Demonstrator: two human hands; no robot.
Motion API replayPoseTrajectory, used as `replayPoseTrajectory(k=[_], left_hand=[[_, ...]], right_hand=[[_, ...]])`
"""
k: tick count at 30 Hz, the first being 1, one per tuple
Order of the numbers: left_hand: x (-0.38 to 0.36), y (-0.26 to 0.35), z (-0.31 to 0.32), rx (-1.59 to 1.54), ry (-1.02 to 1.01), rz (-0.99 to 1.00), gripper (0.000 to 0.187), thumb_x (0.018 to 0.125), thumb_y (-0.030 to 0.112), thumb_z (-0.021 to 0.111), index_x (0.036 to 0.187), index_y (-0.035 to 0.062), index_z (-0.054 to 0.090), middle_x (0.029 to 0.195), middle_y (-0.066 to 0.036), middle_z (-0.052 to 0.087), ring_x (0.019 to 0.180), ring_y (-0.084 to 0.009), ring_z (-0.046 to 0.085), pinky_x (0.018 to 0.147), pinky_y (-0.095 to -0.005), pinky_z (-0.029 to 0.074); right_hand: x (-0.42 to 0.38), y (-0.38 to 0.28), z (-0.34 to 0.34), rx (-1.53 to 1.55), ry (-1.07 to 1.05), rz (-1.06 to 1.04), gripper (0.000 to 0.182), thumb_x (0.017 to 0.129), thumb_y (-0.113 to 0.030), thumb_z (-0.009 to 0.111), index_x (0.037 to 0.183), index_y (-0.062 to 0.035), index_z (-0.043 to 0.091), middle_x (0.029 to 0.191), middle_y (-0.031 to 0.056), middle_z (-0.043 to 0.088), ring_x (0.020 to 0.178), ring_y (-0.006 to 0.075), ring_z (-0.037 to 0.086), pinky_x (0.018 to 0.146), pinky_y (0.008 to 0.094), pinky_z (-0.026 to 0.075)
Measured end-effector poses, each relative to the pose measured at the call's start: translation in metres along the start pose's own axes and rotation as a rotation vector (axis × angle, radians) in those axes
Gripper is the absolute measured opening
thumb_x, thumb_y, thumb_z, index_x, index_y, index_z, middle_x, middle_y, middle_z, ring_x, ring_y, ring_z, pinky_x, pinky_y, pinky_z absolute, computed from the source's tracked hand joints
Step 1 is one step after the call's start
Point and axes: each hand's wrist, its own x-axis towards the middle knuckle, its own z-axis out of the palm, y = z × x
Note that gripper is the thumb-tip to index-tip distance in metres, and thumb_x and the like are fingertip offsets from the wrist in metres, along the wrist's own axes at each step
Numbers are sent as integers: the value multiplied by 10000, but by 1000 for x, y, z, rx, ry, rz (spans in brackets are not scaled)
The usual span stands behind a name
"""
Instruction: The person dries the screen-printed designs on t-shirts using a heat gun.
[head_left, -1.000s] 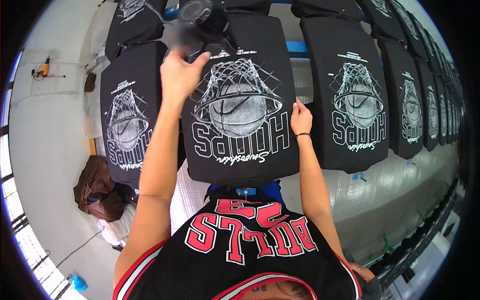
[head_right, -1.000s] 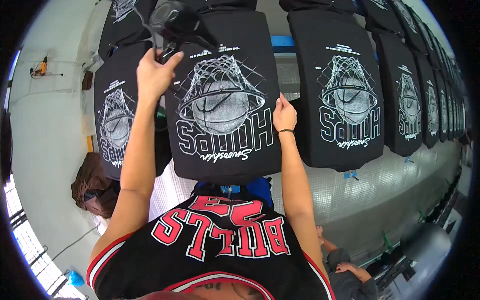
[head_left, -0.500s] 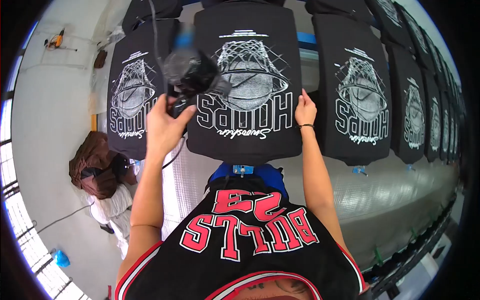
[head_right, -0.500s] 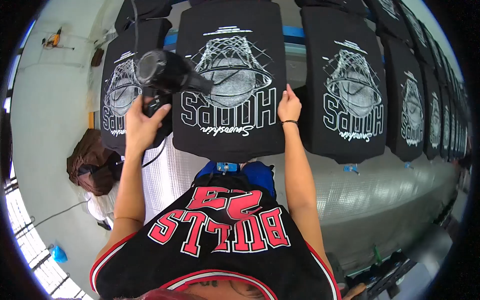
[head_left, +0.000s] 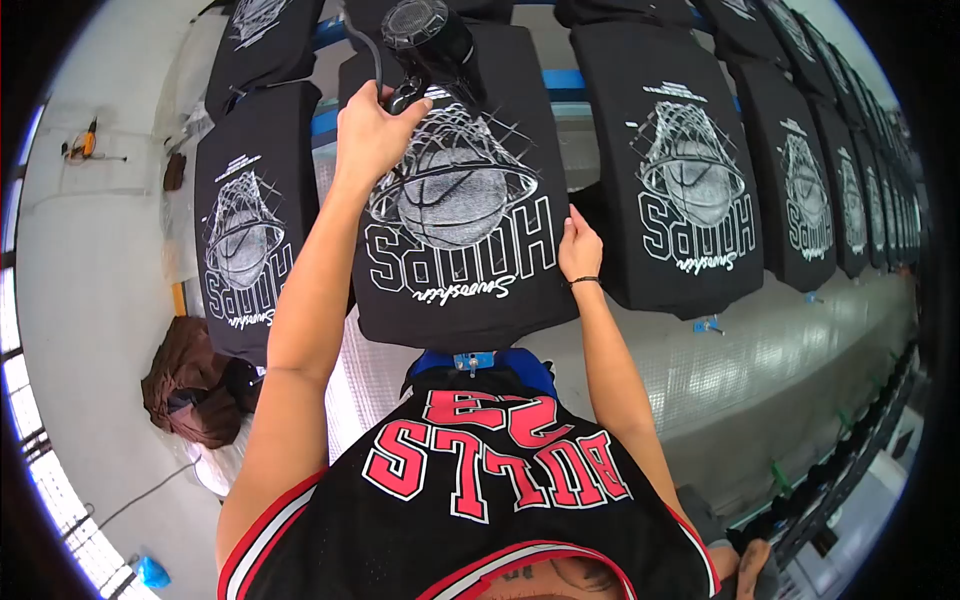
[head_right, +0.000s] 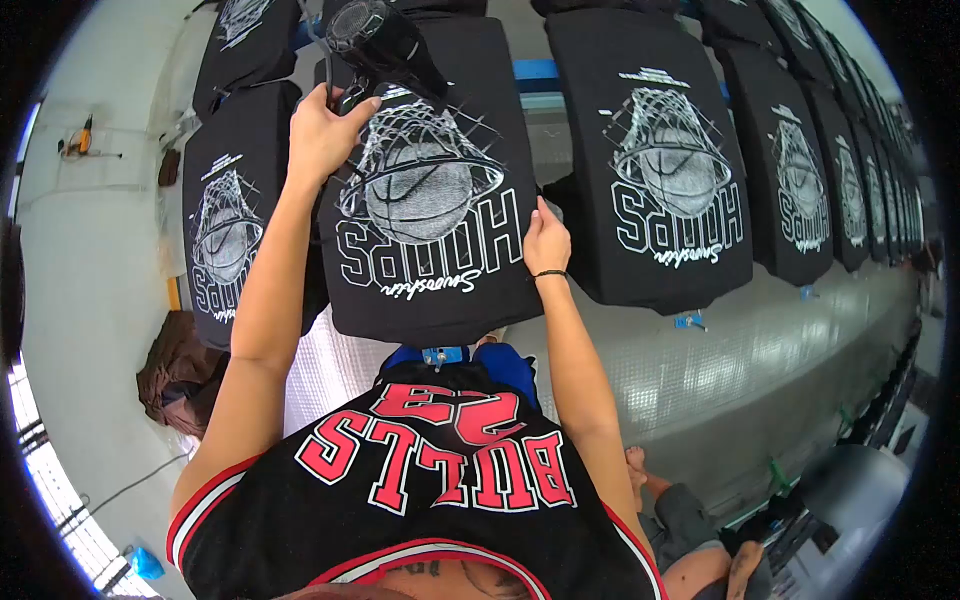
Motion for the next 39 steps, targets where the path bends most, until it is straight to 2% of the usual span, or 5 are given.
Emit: replayPoseTrajectory(k=[5, 15, 25, 34, 39], left_hand=[[-19, -43, -69, 110, 65, -189, 524, 735, 349, 826, 989, -65, 631, 703, -151, 632, 656, -230, 624, 650, -364, 497], [-134, -56, -135, 112, 64, -315, 407, 769, 278, 815, 901, -46, 608, 619, -95, 613, 522, -167, 573, 564, -313, 465], [-133, 15, -12, -196, -111, -118, 464, 749, 300, 828, 935, -66, 613, 709, -136, 634, 613, -196, 577, 627, -350, 486], [-24, 38, 14, 55, -2, 6, 546, 745, 364, 795, 1033, -74, 642, 866, -241, 703, 880, -365, 703, 807, -417, 539], [-96, -17, -67, -65, -24, -179, 454, 763, 315, 820, 976, -45, 643, 732, -113, 678, 603, -192, 656, 599, -326, 511]], right_hand=[[22, 3, 8, 58, 1, -54, 341, 989, -222, 514, 1272, -86, 648, 1057, 229, 692, 966, 395, 675, 832, 428, 533], [35, 6, 12, 102, -11, -90, 346, 993, -218, 513, 1281, -77, 643, 1098, 215, 697, 1000, 362, 682, 854, 396, 528], [-3, 26, 4, 130, 26, -118, 342, 969, -234, 533, 1265, -114, 656, 1041, 229, 685, 954, 416, 661, 829, 469, 526], [-16, 14, -6, 53, -24, 5, 342, 974, -233, 529, 1271, -117, 652, 1089, 211, 684, 990, 411, 653, 854, 462, 523], [-10, 24, -1, 90, -16, -63, 344, 972, -226, 534, 1271, -102, 651, 1083, 223, 682, 999, 401, 660, 864, 443, 525]])
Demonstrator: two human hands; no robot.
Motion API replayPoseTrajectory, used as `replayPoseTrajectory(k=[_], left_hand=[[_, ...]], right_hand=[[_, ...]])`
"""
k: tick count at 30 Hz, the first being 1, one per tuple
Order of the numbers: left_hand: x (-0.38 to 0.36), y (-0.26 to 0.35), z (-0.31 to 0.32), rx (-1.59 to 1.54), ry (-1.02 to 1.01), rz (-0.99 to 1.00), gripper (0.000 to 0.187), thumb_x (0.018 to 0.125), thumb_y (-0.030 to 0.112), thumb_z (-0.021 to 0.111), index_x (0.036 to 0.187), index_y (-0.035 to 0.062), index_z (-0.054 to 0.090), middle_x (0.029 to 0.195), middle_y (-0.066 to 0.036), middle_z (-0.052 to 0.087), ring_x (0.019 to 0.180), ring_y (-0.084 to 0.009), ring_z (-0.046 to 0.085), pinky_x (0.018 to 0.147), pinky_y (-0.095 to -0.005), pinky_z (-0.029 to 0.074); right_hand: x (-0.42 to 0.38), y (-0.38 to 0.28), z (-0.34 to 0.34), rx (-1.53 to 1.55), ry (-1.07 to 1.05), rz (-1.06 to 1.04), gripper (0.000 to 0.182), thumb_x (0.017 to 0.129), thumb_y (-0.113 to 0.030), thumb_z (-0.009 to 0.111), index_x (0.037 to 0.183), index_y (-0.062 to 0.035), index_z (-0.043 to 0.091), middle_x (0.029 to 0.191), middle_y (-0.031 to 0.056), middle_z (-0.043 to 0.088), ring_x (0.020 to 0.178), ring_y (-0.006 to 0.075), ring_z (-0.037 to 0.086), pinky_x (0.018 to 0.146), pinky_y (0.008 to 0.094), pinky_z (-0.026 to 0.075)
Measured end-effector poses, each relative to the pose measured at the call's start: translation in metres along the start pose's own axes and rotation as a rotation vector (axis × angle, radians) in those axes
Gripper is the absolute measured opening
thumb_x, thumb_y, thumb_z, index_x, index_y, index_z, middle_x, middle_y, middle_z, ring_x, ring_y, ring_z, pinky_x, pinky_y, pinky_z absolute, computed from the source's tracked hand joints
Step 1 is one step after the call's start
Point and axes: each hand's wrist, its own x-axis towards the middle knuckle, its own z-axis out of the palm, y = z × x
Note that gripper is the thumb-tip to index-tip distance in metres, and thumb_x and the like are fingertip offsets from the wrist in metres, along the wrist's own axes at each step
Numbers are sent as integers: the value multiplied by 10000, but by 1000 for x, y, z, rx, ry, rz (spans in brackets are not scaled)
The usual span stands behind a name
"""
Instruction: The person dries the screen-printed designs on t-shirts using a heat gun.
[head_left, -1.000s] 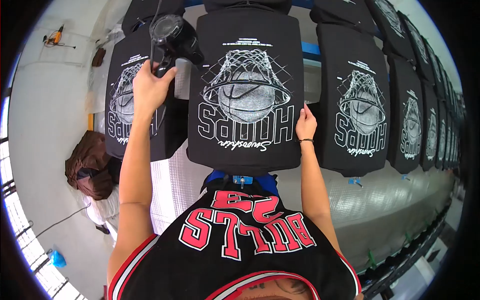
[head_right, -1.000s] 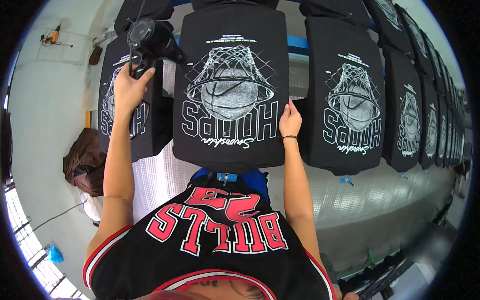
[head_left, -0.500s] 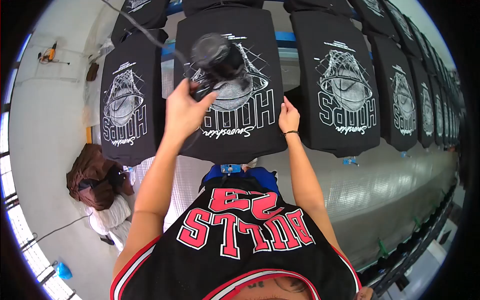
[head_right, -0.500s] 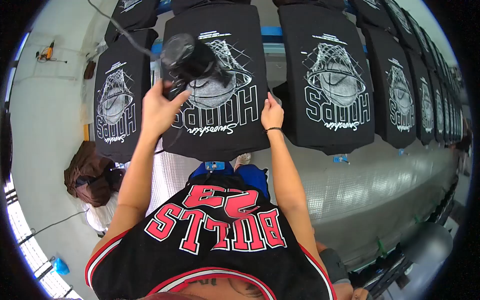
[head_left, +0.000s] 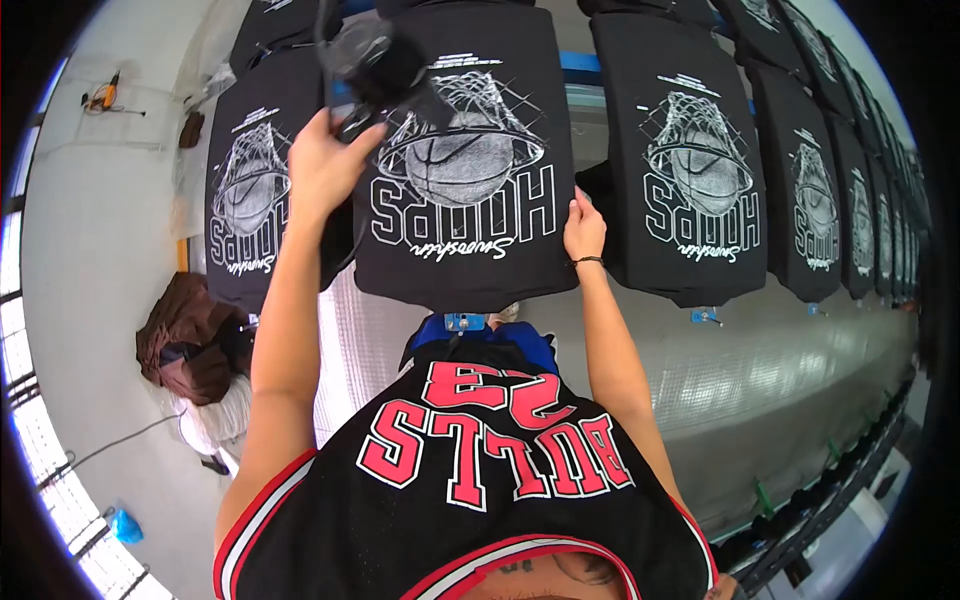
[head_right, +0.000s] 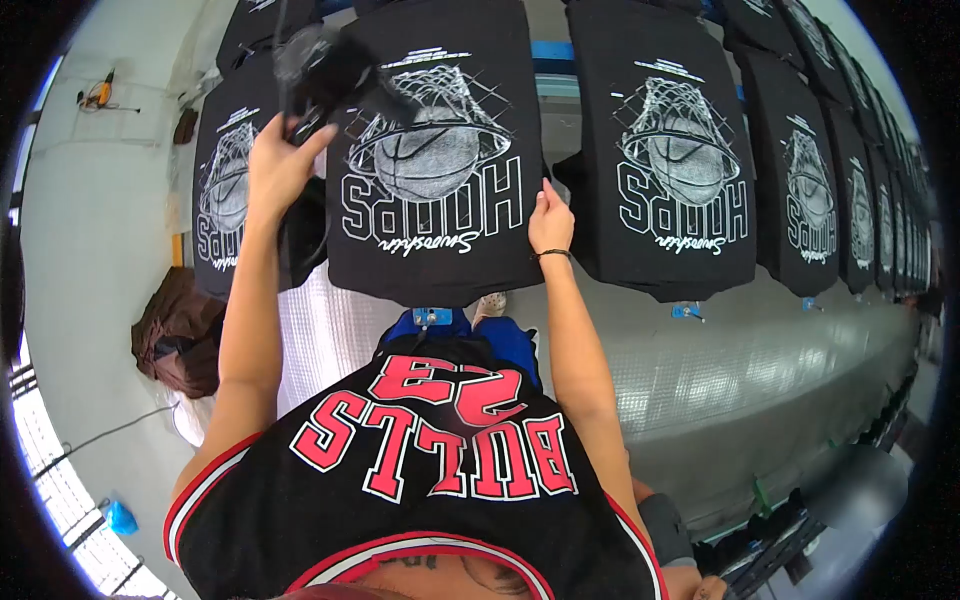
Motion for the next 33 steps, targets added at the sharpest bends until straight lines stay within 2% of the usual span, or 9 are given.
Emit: replayPoseTrajectory(k=[5, 11, 15, 17, 22, 26, 29, 32, 33], left_hand=[[-82, -36, -76, 195, 92, -119, 415, 775, 301, 823, 916, -18, 596, 581, -36, 576, 490, -110, 571, 505, -269, 446], [-150, -38, -69, 90, 17, -123, 368, 777, 221, 826, 902, -26, 583, 609, -30, 579, 500, -92, 543, 499, -260, 430], [-159, -4, -25, -46, -131, -34, 337, 780, 174, 822, 904, -13, 571, 648, -18, 588, 530, -85, 539, 509, -260, 434], [-155, 20, 4, -67, -216, -31, 323, 786, 168, 816, 904, -6, 570, 654, -15, 597, 536, -80, 533, 517, -251, 434], [-132, 86, 102, 24, -293, 296, 413, 755, 249, 821, 911, -57, 592, 692, -138, 626, 636, -206, 600, 640, -350, 486], [-127, 165, 175, -98, -437, 368, 425, 749, 252, 820, 942, -62, 610, 729, -156, 649, 669, -222, 633, 655, -350, 498], [-123, 217, 209, -120, -551, 376, 421, 748, 259, 824, 930, -63, 623, 727, -137, 669, 646, -181, 629, 633, -328, 499], [-119, 259, 255, -71, -585, 499, 450, 740, 272, 842, 922, -73, 618, 697, -117, 645, 620, -168, 608, 609, -324, 489], [-121, 275, 271, -104, -622, 475, 462, 736, 278, 847, 928, -71, 614, 691, -108, 631, 616, -165, 592, 612, -326, 487]], right_hand=[[0, 9, 3, 79, 6, -43, 344, 977, -210, 538, 1279, -85, 643, 1119, 219, 681, 1031, 378, 665, 885, 411, 522], [-22, 10, 4, 135, 3, 6, 375, 975, -181, 529, 1333, -99, 605, 1146, 218, 678, 1060, 371, 661, 907, 394, 514], [-30, 6, -10, 199, -85, 76, 379, 939, -198, 546, 1287, -76, 636, 1221, 213, 650, 1168, 352, 623, 979, 399, 494], [-33, 38, 6, 492, -91, 45, 385, 975, -213, 539, 1312, -43, 615, 1293, 176, 640, 1213, 271, 614, 1034, 354, 457], [-99, 50, -38, 602, -260, 235, 411, 1022, -284, 529, 1317, -7, 600, 1298, 174, 643, 1218, 226, 600, 1039, 326, 434], [-144, 47, -143, 476, -70, 109, 401, 1032, -310, 511, 1271, -13, 635, 1158, 161, 709, 1058, 212, 680, 945, 337, 503], [-125, 72, -222, 666, 185, 88, 346, 1042, -248, 512, 1225, 9, 655, 1085, 106, 720, 922, 135, 679, 840, 291, 537], [-72, 100, -302, 504, 442, 31, 302, 1040, -198, 505, 1155, 25, 671, 1060, 117, 724, 931, 165, 684, 843, 298, 533], [-51, 113, -324, 247, 518, -31, 280, 1019, -191, 518, 1134, 2, 685, 1061, 139, 720, 955, 238, 689, 864, 331, 528]])
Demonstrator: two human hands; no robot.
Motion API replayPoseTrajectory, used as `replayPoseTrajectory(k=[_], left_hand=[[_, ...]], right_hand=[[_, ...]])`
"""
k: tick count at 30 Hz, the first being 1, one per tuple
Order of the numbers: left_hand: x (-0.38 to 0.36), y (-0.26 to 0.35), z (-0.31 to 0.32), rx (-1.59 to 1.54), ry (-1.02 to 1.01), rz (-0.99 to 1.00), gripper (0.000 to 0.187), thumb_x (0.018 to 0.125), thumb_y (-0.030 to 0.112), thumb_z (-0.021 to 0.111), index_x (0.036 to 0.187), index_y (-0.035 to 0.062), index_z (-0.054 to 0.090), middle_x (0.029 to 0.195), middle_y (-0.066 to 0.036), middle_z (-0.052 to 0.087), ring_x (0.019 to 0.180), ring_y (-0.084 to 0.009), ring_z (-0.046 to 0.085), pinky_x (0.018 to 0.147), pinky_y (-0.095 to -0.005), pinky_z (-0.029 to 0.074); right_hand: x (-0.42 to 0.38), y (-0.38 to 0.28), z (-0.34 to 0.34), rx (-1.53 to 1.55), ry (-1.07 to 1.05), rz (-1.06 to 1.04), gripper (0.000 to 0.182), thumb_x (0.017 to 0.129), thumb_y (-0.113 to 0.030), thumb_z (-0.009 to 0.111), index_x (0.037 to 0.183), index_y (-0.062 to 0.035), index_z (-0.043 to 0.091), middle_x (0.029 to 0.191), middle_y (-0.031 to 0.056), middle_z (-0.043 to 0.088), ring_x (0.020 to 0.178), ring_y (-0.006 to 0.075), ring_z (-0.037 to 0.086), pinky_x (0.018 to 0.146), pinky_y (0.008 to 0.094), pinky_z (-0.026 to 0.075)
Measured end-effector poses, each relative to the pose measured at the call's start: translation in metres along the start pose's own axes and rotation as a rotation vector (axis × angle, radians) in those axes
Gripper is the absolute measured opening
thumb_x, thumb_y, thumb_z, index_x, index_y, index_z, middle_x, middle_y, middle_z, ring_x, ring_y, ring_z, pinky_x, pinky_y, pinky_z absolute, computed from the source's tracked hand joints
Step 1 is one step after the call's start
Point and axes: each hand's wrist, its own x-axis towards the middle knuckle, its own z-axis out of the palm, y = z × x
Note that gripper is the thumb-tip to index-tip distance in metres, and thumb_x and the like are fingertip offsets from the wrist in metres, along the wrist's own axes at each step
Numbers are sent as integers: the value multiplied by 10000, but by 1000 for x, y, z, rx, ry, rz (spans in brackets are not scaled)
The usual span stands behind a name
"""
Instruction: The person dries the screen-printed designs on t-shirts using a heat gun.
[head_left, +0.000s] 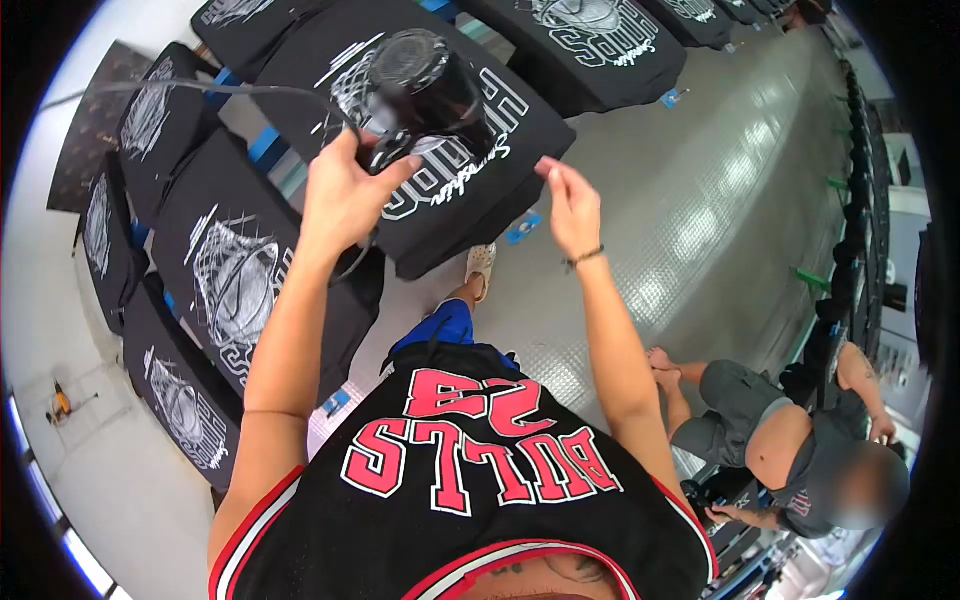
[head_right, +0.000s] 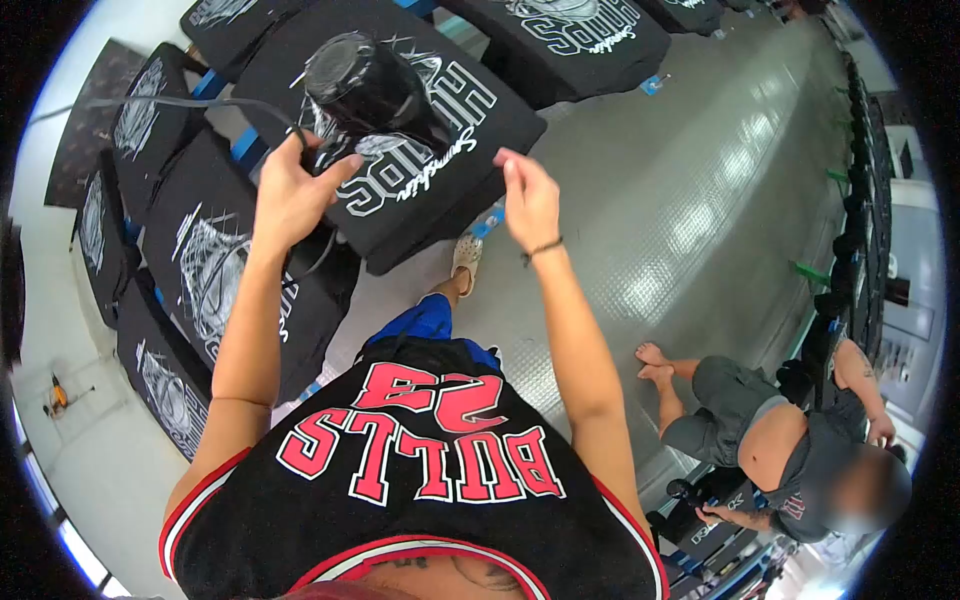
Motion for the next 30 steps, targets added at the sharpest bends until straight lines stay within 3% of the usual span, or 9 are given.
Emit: replayPoseTrajectory(k=[2, 6, 8, 10, 15, 19, 21, 28, 30], left_hand=[[25, 18, 24, -12, -65, 11, 459, 741, 275, 840, 934, -73, 611, 689, -106, 627, 611, -163, 582, 612, -333, 484], [34, 32, 40, 24, -33, 6, 438, 750, 251, 822, 945, -78, 607, 667, -127, 619, 587, -173, 575, 600, -343, 480], [18, 28, 26, 44, -27, -58, 439, 748, 238, 817, 956, -82, 600, 706, -161, 648, 613, -180, 606, 621, -335, 495], [-10, 16, 1, 32, -7, -151, 316, 756, 136, 801, 958, -25, 620, 798, -92, 673, 731, -141, 605, 713, -299, 494], [-62, 10, -60, 204, 122, -481, 335, 751, 152, 805, 940, -36, 602, 778, -83, 659, 717, -141, 586, 705, -302, 486], [-45, 1, -60, 384, 385, -395, 372, 763, 213, 811, 934, -40, 599, 763, -129, 644, 705, -205, 593, 715, -342, 487], [-22, 1, -53, 382, 372, -310, 373, 755, 205, 815, 926, -45, 597, 726, -147, 646, 623, -226, 592, 648, -346, 488], [95, 58, 51, 121, 187, -152, 411, 744, 231, 827, 937, -62, 612, 809, -146, 695, 716, -173, 647, 697, -327, 514], [107, 79, 83, 154, 200, -69, 387, 770, 225, 824, 937, -42, 599, 711, -64, 622, 629, -106, 554, 606, -293, 462]], right_hand=[[53, 28, -8, -327, 44, -104, 285, 988, -200, 525, 1160, -41, 686, 1164, 146, 681, 1101, 347, 606, 988, 417, 459], [118, 88, 9, -594, -40, -145, 345, 1001, -236, 499, 1248, -40, 638, 1271, 163, 634, 1146, 354, 591, 1019, 414, 448], [127, 114, 17, -488, -129, -119, 363, 1006, -243, 491, 1270, -32, 622, 1296, 169, 621, 1175, 355, 582, 1033, 406, 444], [144, 117, 24, -349, -278, -26, 410, 1017, -261, 471, 1320, -7, 582, 1358, 187, 581, 1251, 352, 552, 1067, 386, 429], [150, 121, 27, -289, -313, -70, 413, 1024, -232, 458, 1349, 7, 551, 1342, 221, 583, 1246, 356, 560, 1057, 393, 436], [151, 126, 27, -299, -314, -111, 410, 1024, -226, 450, 1345, 7, 554, 1331, 215, 594, 1221, 361, 579, 1035, 397, 455], [152, 124, 23, -256, -332, -82, 399, 1017, -214, 460, 1340, -5, 565, 1319, 215, 603, 1213, 364, 585, 1024, 399, 463], [158, 129, 2, -223, -440, -81, 381, 1010, -224, 482, 1318, -27, 590, 1331, 196, 598, 1238, 338, 566, 1058, 392, 439], [161, 129, -7, -222, -441, -109, 365, 1000, -206, 501, 1288, -6, 603, 1315, 192, 609, 1227, 348, 566, 1058, 399, 435]])
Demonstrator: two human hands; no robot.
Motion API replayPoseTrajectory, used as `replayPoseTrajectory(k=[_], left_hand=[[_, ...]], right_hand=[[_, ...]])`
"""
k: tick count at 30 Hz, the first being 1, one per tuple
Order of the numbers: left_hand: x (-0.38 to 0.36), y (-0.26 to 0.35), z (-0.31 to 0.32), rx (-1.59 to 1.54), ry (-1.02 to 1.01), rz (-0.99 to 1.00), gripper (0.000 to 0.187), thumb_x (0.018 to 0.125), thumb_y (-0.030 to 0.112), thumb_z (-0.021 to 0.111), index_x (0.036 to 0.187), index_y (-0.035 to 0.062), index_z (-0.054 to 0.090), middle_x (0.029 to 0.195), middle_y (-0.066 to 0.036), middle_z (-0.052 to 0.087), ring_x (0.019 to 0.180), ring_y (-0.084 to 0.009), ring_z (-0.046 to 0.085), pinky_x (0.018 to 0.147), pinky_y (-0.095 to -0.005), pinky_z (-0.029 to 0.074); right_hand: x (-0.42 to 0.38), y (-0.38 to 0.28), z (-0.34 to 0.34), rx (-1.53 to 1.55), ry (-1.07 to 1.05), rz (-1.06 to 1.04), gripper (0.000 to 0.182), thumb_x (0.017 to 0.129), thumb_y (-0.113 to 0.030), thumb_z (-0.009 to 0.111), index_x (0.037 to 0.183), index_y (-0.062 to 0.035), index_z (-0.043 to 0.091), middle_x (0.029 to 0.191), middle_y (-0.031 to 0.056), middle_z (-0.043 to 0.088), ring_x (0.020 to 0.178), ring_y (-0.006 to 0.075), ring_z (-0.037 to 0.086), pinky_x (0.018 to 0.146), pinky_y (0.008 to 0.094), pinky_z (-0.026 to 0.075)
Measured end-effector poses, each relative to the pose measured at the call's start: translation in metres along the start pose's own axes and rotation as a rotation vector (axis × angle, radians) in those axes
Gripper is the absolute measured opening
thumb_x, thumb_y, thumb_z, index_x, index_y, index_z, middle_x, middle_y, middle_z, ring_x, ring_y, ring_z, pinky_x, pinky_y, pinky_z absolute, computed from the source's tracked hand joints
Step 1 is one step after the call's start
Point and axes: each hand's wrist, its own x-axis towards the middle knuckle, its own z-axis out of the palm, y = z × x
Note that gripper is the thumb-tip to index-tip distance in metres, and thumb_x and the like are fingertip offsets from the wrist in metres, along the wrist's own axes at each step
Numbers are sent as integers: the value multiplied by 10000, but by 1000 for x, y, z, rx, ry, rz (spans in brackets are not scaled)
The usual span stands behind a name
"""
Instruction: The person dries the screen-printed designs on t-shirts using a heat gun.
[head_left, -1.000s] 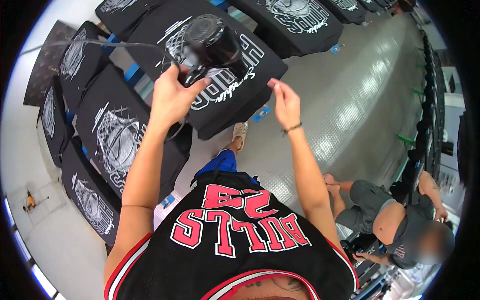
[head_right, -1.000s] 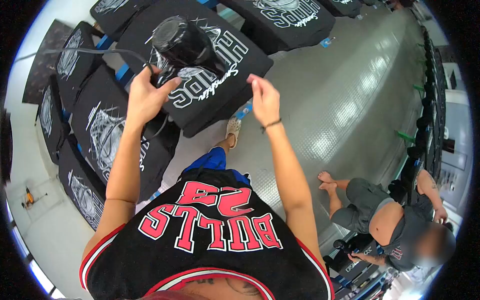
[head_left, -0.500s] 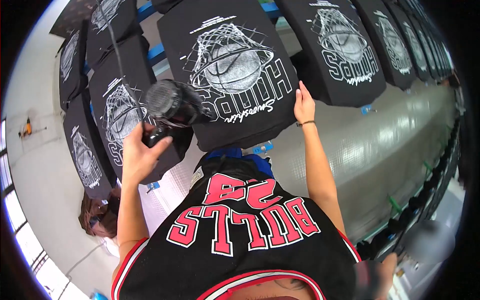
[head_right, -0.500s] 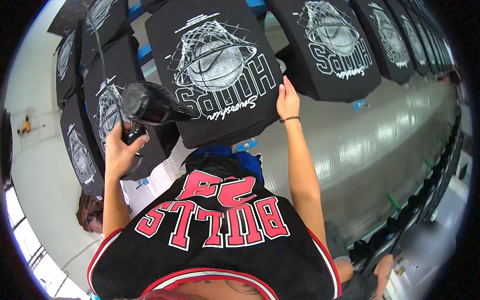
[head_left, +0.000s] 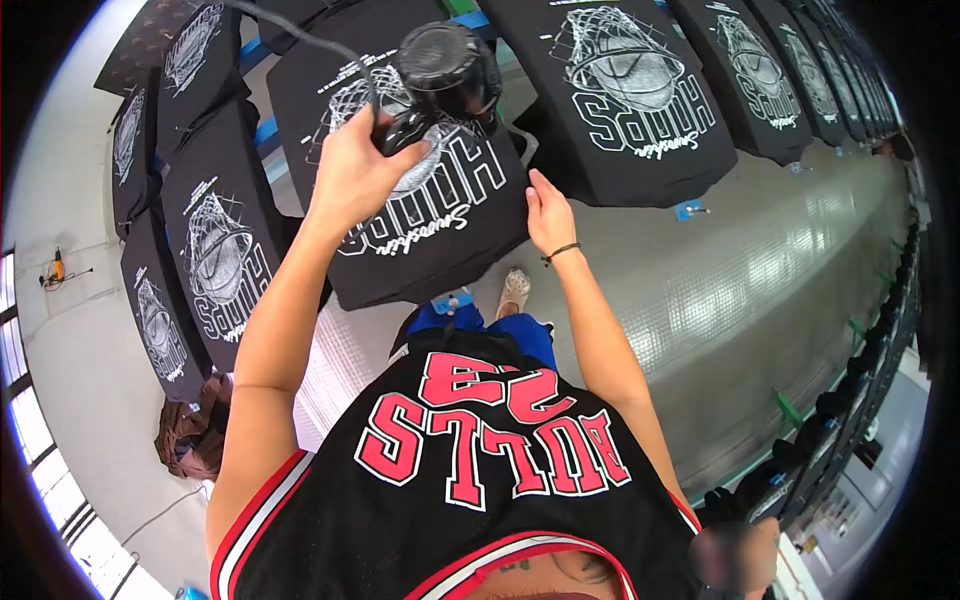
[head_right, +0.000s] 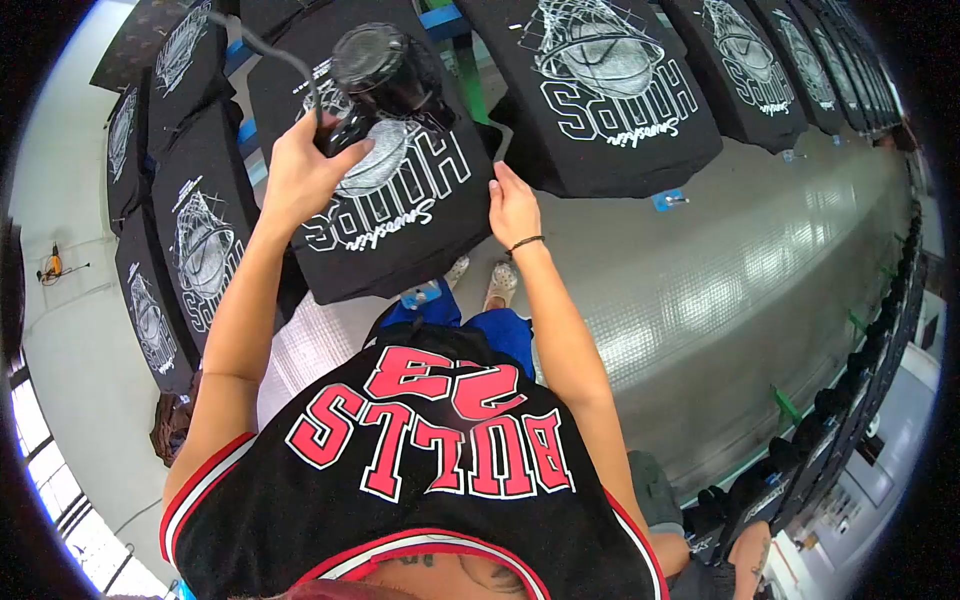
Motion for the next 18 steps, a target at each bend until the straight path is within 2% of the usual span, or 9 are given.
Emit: replayPoseTrajectory(k=[2, 3, 5, 6, 10, 11, 13, 15, 18], left_hand=[[-10, 17, 10, 46, -57, -45, 425, 747, 247, 834, 954, -50, 611, 721, -88, 626, 644, -125, 561, 630, -302, 471], [-21, 14, 15, 46, -47, 41, 424, 729, 239, 839, 944, -50, 617, 718, -84, 622, 650, -125, 558, 630, -305, 469], [-56, 24, 13, 39, -79, -106, 413, 720, 237, 841, 931, -45, 624, 736, -82, 628, 682, -122, 573, 657, -298, 478], [-72, 29, 11, 19, -76, -168, 441, 725, 256, 834, 957, -60, 632, 811, -168, 676, 738, -225, 648, 751, -346, 513], [-134, 4, -7, -50, 169, -250, 401, 734, 196, 835, 947, -58, 610, 804, -128, 675, 727, -145, 610, 704, -310, 508], [-147, 5, -20, -76, 190, -365, 387, 743, 187, 833, 935, -59, 605, 786, -121, 664, 706, -131, 585, 687, -308, 501], [-173, -10, -42, -35, 290, -459, 380, 751, 188, 829, 923, -61, 599, 772, -122, 661, 681, -134, 570, 675, -306, 498], [-187, -10, -56, 178, 388, -593, 375, 760, 187, 826, 916, -67, 597, 759, -125, 659, 668, -137, 566, 659, -309, 495], [-184, -10, -55, 196, 463, -583, 388, 759, 194, 831, 916, -72, 596, 748, -127, 651, 659, -143, 551, 645, -316, 489]], right_hand=[[0, 4, -10, -4, 2, -26, 360, 998, -201, 507, 1278, 1, 607, 1305, 191, 615, 1221, 352, 567, 1056, 400, 435], [1, 2, -16, 3, 9, -39, 360, 998, -200, 506, 1275, 5, 608, 1301, 192, 617, 1214, 356, 569, 1054, 403, 435], [3, 5, -20, 15, -6, -68, 359, 998, -200, 506, 1272, 9, 608, 1296, 193, 619, 1207, 360, 571, 1053, 405, 435], [6, 10, -16, 19, -21, -93, 360, 999, -201, 506, 1274, 8, 606, 1297, 194, 618, 1202, 360, 573, 1052, 406, 436], [14, 12, 0, 38, -157, -123, 427, 1007, -212, 482, 1357, 29, 526, 1332, 229, 582, 1224, 384, 554, 1055, 415, 431], [17, 12, 5, 56, -184, -94, 454, 1010, -217, 473, 1384, 40, 493, 1343, 243, 568, 1236, 394, 544, 1057, 417, 428], [22, 6, 11, 61, -221, -53, 510, 1014, -223, 457, 1433, 64, 410, 1370, 287, 527, 1263, 412, 519, 1069, 422, 417], [24, 3, 21, 41, -164, -72, 523, 1014, -220, 454, 1449, 64, 384, 1402, 297, 492, 1273, 416, 508, 1072, 422, 414], [30, 2, 29, 57, -156, -57, 522, 1019, -219, 449, 1454, 61, 378, 1422, 290, 475, 1278, 416, 504, 1071, 422, 414]])
